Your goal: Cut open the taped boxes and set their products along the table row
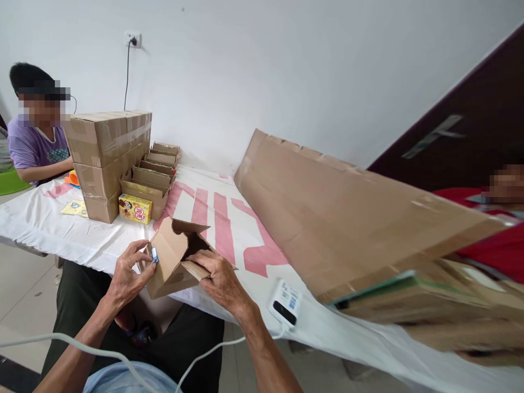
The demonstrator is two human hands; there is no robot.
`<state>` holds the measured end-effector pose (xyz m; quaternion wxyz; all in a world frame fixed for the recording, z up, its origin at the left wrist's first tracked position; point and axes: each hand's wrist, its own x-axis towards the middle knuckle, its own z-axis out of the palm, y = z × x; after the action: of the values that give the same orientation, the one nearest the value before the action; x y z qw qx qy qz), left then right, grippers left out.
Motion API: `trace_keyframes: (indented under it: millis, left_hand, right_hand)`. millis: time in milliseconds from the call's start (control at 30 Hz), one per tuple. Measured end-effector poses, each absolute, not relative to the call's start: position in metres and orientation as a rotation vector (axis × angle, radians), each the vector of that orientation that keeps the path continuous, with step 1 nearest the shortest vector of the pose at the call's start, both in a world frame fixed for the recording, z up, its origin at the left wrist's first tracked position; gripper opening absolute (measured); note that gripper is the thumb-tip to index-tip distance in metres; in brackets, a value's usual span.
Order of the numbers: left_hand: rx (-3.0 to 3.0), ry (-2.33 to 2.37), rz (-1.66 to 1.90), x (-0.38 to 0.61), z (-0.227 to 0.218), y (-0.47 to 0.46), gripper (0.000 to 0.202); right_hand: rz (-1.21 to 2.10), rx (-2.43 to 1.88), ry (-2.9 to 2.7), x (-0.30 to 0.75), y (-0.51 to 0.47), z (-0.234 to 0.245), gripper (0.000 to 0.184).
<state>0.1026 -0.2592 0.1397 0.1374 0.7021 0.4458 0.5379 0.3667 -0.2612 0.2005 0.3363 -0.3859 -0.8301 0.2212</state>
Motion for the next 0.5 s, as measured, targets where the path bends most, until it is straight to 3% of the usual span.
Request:
trace_keyframes:
  millis: [500]
  left_hand:
    - [2.116, 1.173, 1.637, 0.1001, 0.143, -0.2589, 0.015]
  right_hand:
    - [0.489, -1.038, -2.19, 0.3634, -0.2583, 0.1997, 0.036]
